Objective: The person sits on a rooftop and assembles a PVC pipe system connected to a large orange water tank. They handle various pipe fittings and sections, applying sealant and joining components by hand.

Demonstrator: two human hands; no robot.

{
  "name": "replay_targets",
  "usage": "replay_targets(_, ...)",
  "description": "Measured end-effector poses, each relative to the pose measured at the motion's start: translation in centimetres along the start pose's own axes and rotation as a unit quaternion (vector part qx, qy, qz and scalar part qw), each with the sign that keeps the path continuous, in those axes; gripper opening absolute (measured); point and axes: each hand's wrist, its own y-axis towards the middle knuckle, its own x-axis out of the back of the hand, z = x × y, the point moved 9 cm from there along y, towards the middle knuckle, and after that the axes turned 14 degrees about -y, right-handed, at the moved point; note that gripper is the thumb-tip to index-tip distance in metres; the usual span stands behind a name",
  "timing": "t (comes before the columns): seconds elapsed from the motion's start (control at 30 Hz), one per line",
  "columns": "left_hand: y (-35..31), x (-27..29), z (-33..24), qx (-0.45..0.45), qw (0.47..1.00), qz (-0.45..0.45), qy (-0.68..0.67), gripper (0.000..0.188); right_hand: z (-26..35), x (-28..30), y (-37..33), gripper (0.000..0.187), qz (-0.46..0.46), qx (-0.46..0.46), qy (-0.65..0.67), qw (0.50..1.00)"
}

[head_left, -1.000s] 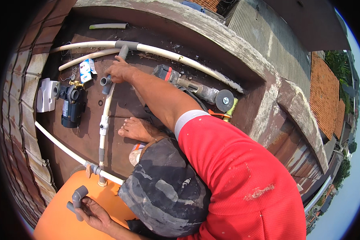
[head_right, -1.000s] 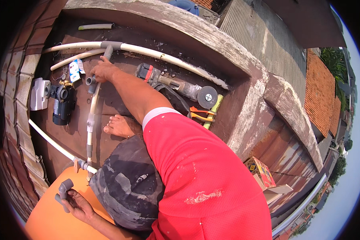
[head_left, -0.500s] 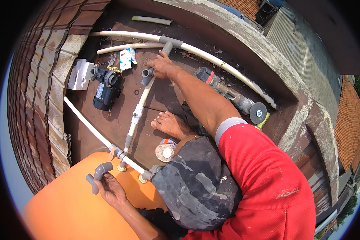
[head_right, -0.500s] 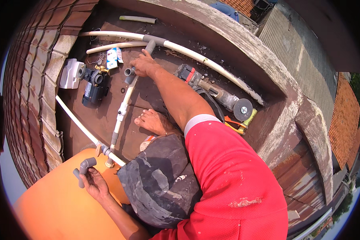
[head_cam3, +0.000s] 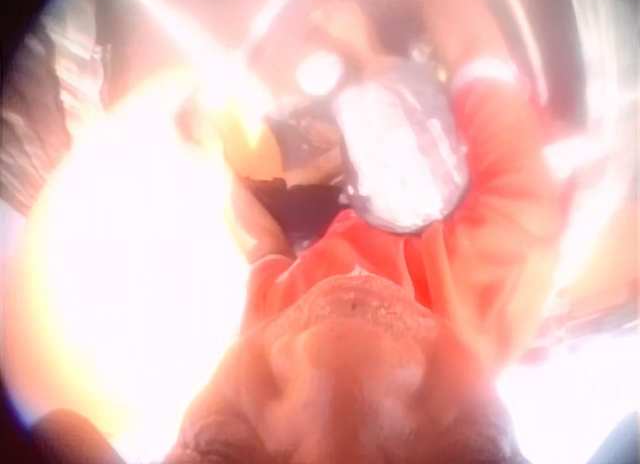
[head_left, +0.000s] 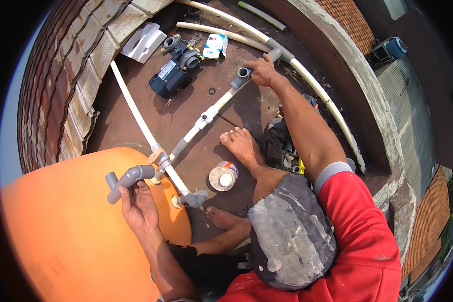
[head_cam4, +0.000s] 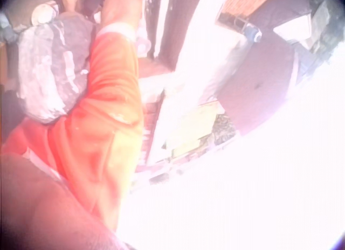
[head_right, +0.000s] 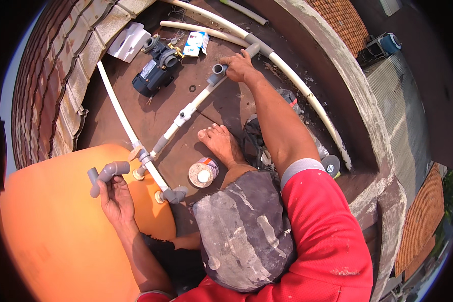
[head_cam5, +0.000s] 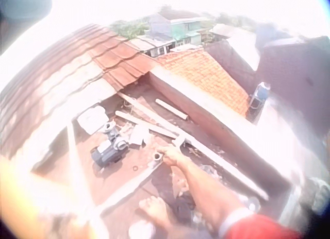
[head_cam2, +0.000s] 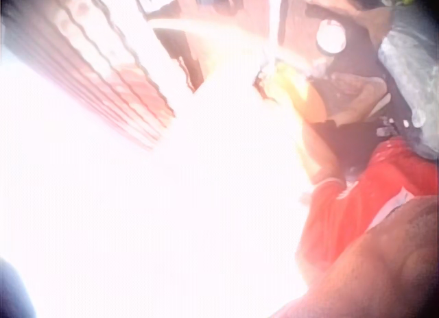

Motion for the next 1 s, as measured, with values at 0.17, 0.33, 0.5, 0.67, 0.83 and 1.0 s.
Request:
replay_targets(0.17,-0.3,-0.3,0.7,-0.012,1.000,-0.019,-0.016,0.042,-0.6,0.1,-0.1,0.053,-0.023,0.004,0.006,1.000)
replay_targets(0.33,-0.6,0.2,0.6,-0.012,0.999,-0.038,-0.025,0.041,0.0,0.0,0.0,0.054,-0.003,0.004,0.004,1.000)
replay_targets(0.5,-0.6,-0.1,1.0,-0.011,0.999,-0.039,-0.028,0.037,-0.4,0.1,0.0,0.054,-0.010,0.007,0.006,1.000)
replay_targets(0.67,-0.6,-0.4,1.2,-0.003,0.999,-0.024,-0.035,0.035,-0.6,-0.2,0.2,0.053,-0.023,0.014,0.001,1.000)
replay_targets(0.83,-0.6,-0.4,1.0,-0.008,0.999,-0.024,-0.022,0.035,-0.4,-0.2,0.2,0.049,-0.023,0.012,0.017,1.000)
replay_targets(1.0,-0.7,-0.8,1.4,0.008,1.000,-0.013,-0.025,0.036,-0.6,-0.1,0.1,0.047,-0.020,0.009,0.017,1.000)
